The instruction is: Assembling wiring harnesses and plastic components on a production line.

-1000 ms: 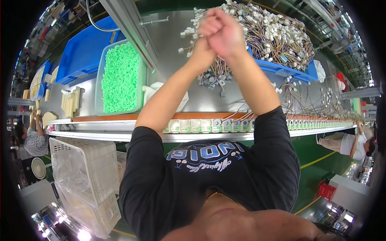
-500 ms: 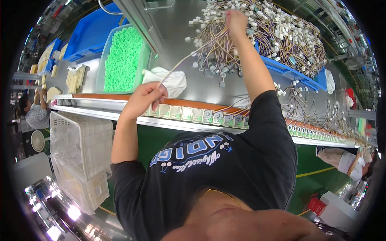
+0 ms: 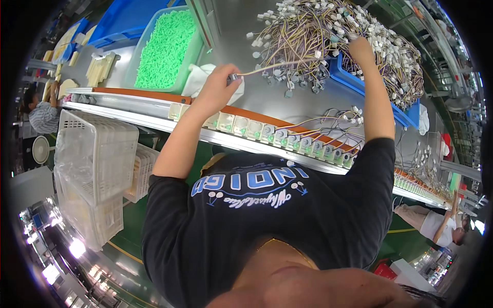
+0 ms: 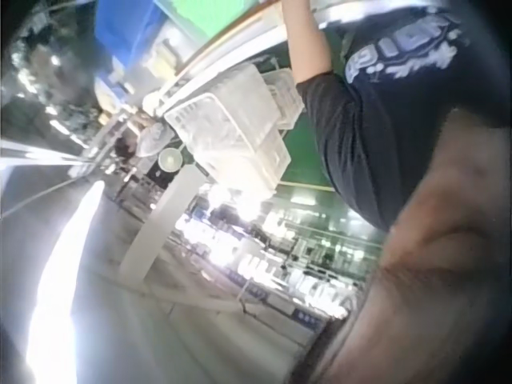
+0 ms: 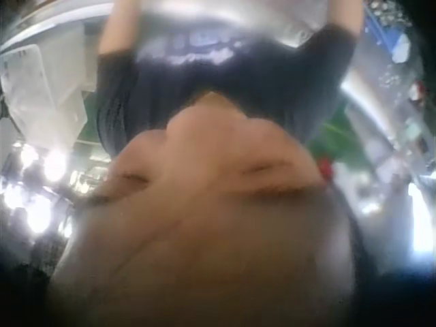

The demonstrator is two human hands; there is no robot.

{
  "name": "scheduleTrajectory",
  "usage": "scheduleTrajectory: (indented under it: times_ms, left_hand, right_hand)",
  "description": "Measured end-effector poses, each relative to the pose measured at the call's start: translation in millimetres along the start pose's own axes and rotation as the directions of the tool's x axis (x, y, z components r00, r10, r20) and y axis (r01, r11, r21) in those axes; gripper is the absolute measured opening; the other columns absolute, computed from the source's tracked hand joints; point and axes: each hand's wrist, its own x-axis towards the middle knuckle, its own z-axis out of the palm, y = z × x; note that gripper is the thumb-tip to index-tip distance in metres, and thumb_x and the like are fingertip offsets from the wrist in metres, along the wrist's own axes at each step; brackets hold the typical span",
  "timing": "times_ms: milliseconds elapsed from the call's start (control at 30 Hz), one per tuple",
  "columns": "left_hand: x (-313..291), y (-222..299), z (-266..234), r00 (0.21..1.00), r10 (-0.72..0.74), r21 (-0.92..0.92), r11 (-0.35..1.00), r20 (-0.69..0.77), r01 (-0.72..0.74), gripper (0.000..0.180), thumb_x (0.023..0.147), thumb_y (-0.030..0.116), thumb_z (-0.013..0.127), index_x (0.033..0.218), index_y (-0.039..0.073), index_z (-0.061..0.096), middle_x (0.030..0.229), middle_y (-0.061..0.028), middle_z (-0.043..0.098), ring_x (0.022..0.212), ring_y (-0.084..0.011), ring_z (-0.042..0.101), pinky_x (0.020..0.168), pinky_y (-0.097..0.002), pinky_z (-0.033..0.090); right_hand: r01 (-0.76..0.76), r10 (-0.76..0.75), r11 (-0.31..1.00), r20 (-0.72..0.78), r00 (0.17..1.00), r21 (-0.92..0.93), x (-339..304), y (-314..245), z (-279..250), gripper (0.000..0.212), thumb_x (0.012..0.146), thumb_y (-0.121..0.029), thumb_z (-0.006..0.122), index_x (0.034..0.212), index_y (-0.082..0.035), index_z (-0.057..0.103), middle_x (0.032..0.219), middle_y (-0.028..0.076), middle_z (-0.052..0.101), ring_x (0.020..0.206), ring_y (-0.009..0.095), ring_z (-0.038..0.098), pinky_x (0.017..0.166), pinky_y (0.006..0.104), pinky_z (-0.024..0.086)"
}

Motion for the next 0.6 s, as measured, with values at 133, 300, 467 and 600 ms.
scheduleTrajectory:
  times_ms: [133,300,467,600]
  left_hand:
    - [1,-9,-9,0.998,0.003,-0.046,0.999,-0.070,-0.007,0.020,0.077,0.006,0.057,0.095,0.002,0.050,0.083,-0.0118,0.051,0.067,-0.0206,0.048,0.062,-0.0302,0.041]
    - [-2,-19,-19,0.996,-0.007,-0.060,0.998,-0.088,0.002,0.024,0.075,0.005,0.058,0.097,0.002,0.049,0.086,-0.0130,0.052,0.071,-0.0235,0.051,0.065,-0.0311,0.042]
    - [-6,-15,6,0.955,0.254,-0.066,0.967,0.153,-0.246,0.024,0.074,0.003,0.057,0.097,0.002,0.049,0.089,-0.0158,0.051,0.078,-0.0285,0.052,0.069,-0.0328,0.043]
    - [-13,-15,15,0.943,0.245,-0.156,0.964,0.223,-0.214,0.026,0.076,0.008,0.058,0.098,0.003,0.047,0.089,-0.0149,0.053,0.076,-0.0276,0.053,0.067,-0.0333,0.043]
  right_hand:
    - [-0.067,0.191,0.939,-0.350,0.917,0.337,-78,-25,-64,0.025,0.085,-0.019,0.042,0.082,-0.003,0.061,0.073,0.017,0.060,0.069,0.029,0.060,0.064,0.0346,0.046]
    - [0.079,-0.040,0.831,-0.082,0.996,0.551,-147,-94,-63,0.015,0.081,-0.015,0.050,0.090,-0.004,0.055,0.076,0.017,0.059,0.069,0.032,0.057,0.065,0.0346,0.044]
    - [0.235,-0.224,0.513,-0.136,0.965,0.825,-168,-188,-50,0.028,0.082,-0.013,0.050,0.106,0.001,0.051,0.095,0.015,0.058,0.088,0.026,0.056,0.074,0.0336,0.044]
    - [-0.139,-0.317,0.097,0.163,0.934,0.985,-168,-222,-57,0.014,0.081,-0.012,0.052,0.089,0.000,0.055,0.078,0.006,0.058,0.073,0.012,0.053,0.064,0.0247,0.041]
